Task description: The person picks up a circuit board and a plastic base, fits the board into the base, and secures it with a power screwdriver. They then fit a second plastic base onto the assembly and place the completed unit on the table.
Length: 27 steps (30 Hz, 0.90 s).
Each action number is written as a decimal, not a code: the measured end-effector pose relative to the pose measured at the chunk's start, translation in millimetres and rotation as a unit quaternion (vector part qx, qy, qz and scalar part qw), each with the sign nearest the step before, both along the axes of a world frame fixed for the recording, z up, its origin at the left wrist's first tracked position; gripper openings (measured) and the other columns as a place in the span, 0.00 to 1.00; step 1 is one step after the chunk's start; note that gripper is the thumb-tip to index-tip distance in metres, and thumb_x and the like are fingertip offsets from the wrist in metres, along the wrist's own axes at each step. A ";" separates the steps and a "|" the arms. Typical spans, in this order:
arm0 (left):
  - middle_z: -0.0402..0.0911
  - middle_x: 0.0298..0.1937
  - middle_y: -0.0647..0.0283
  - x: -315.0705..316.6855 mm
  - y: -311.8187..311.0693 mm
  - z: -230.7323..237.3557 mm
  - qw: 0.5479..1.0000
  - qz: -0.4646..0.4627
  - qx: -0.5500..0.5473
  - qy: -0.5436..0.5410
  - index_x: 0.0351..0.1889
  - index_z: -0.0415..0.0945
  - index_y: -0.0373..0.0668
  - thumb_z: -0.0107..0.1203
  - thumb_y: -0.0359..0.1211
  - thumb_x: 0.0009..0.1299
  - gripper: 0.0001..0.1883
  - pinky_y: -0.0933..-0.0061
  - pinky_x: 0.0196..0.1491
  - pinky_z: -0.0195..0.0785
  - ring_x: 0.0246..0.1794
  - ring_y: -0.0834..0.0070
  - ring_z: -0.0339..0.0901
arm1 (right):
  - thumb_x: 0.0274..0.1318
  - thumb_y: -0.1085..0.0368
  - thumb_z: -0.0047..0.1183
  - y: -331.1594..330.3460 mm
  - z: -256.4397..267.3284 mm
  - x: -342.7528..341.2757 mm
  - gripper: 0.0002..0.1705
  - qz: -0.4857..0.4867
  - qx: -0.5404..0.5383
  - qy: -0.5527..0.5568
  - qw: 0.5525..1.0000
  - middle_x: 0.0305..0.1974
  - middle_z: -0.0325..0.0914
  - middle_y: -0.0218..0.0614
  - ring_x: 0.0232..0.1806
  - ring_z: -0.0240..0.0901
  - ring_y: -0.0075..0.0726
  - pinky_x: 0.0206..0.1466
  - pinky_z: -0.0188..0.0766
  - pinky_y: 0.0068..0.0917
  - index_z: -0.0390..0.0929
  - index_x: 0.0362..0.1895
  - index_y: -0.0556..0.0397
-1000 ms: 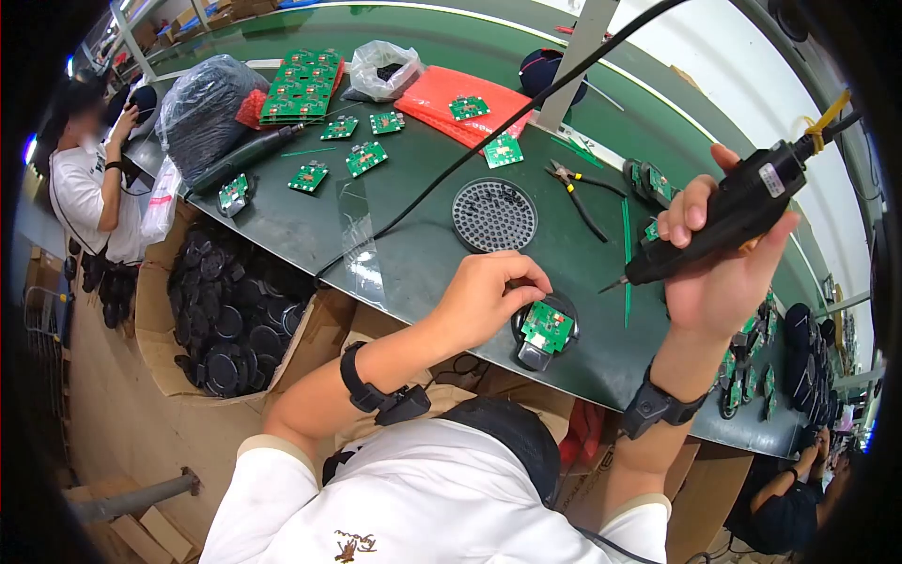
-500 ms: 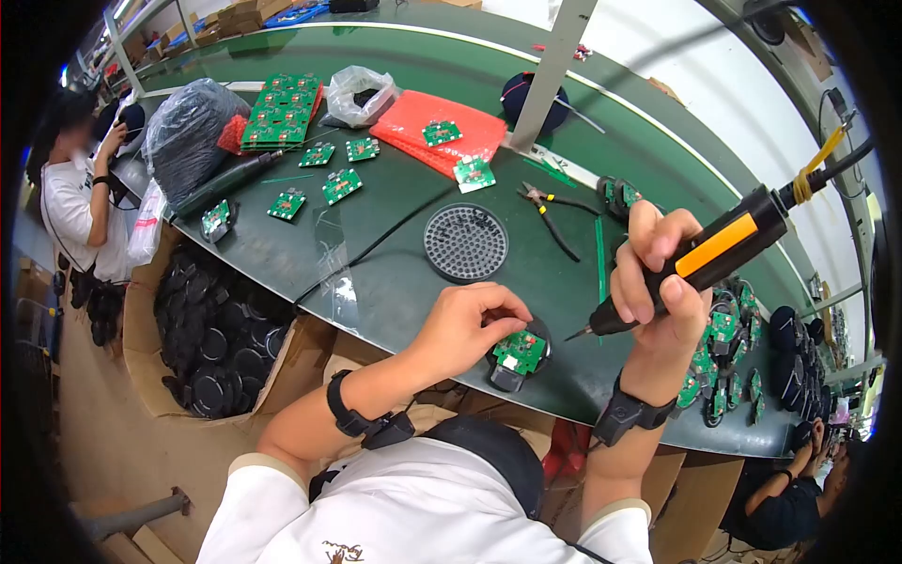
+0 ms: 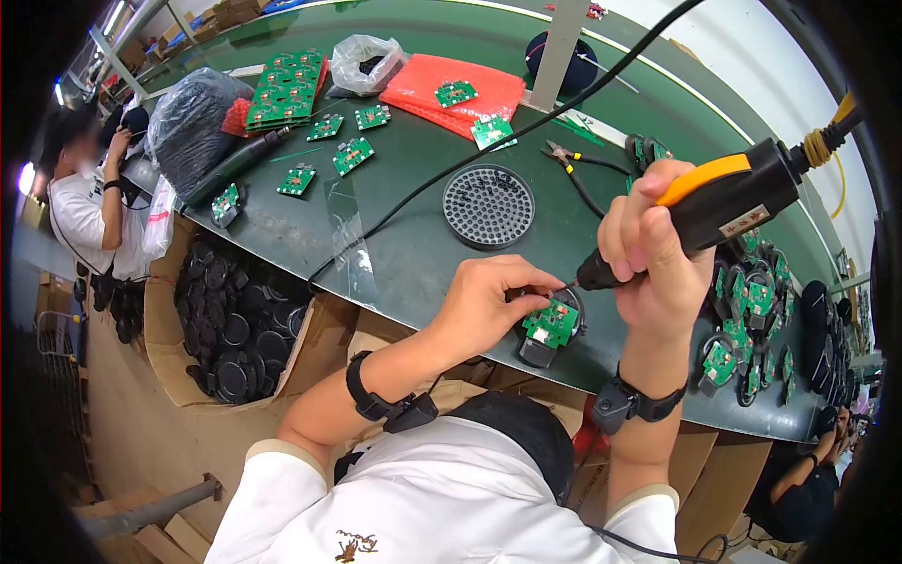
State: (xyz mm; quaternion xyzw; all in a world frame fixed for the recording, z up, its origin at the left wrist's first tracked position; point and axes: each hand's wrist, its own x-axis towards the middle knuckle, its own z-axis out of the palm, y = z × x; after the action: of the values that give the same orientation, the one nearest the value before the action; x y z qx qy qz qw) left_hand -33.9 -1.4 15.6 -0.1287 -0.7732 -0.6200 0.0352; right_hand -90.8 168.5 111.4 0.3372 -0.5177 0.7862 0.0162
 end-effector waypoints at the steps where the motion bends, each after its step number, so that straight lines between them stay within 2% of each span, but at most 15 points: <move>1: 0.89 0.39 0.59 0.1 0.0 -0.3 1.000 0.002 -0.004 0.004 0.48 0.91 0.38 0.71 0.22 0.66 0.12 0.73 0.44 0.78 0.39 0.74 0.86 | 0.71 0.61 0.65 -2.5 -2.3 0.1 0.17 -0.003 -0.035 -0.011 0.999 0.28 0.68 0.27 0.18 0.61 0.20 0.23 0.57 0.22 0.73 0.52 0.56; 4: 0.89 0.38 0.59 0.6 -0.7 1.5 1.000 0.005 -0.011 0.007 0.47 0.91 0.38 0.71 0.22 0.66 0.12 0.72 0.44 0.78 0.39 0.73 0.86 | 0.76 0.57 0.60 -2.0 -2.9 1.9 0.18 -0.024 0.005 0.012 1.000 0.22 0.63 0.22 0.18 0.57 0.18 0.24 0.54 0.22 0.71 0.56 0.54; 15: 0.90 0.40 0.57 -2.7 -0.8 3.6 1.000 0.004 -0.025 0.011 0.44 0.91 0.37 0.72 0.23 0.65 0.10 0.69 0.43 0.77 0.39 0.69 0.86 | 0.76 0.59 0.59 -3.4 -6.7 5.0 0.16 -0.030 0.009 0.017 0.999 0.22 0.63 0.23 0.18 0.56 0.19 0.23 0.54 0.22 0.72 0.55 0.54; 19: 0.90 0.41 0.58 0.6 0.5 9.8 0.999 0.000 -0.037 -0.001 0.47 0.90 0.38 0.72 0.23 0.64 0.13 0.67 0.45 0.78 0.40 0.69 0.86 | 0.76 0.59 0.59 -1.9 -10.3 7.8 0.16 -0.051 0.008 0.009 0.999 0.22 0.62 0.23 0.18 0.56 0.19 0.22 0.53 0.22 0.71 0.55 0.54; 21: 0.89 0.41 0.59 5.3 -3.9 5.5 0.999 -0.008 -0.041 -0.010 0.49 0.89 0.38 0.73 0.24 0.64 0.15 0.66 0.47 0.79 0.42 0.68 0.86 | 0.68 0.69 0.66 1.1 -11.9 10.8 0.16 -0.042 -0.046 -0.015 0.998 0.33 0.74 0.33 0.19 0.64 0.21 0.22 0.59 0.21 0.75 0.53 0.59; 23: 0.87 0.50 0.56 19.0 -11.5 -5.9 0.973 0.044 -0.152 0.168 0.55 0.87 0.40 0.77 0.33 0.61 0.23 0.63 0.52 0.80 0.48 0.61 0.85 | 0.65 0.72 0.68 7.4 -14.6 12.6 0.16 -0.045 -0.061 -0.009 0.997 0.36 0.78 0.36 0.19 0.67 0.22 0.22 0.61 0.20 0.76 0.52 0.60; 24: 0.87 0.50 0.56 26.6 -8.8 -5.4 0.973 0.041 -0.153 0.166 0.55 0.87 0.40 0.77 0.33 0.61 0.23 0.63 0.52 0.80 0.48 0.61 0.85 | 0.65 0.73 0.68 6.7 -17.5 13.3 0.16 -0.052 -0.061 -0.007 0.997 0.36 0.78 0.36 0.19 0.67 0.22 0.22 0.61 0.20 0.76 0.52 0.60; 27: 0.79 0.63 0.50 51.3 1.3 -5.2 0.973 0.031 -0.175 0.150 0.62 0.84 0.42 0.80 0.49 0.53 0.39 0.56 0.57 0.78 0.55 0.50 0.81 | 0.63 0.76 0.69 2.1 -25.9 15.5 0.18 -0.073 -0.067 -0.016 0.995 0.37 0.78 0.36 0.20 0.68 0.21 0.21 0.61 0.19 0.76 0.53 0.60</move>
State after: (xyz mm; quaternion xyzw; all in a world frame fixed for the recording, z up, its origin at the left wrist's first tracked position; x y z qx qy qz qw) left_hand 17.4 0.0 10.4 -0.2002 -0.8592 -0.4475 0.1465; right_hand -75.3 170.6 85.5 0.2845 -0.4875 0.8208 0.0877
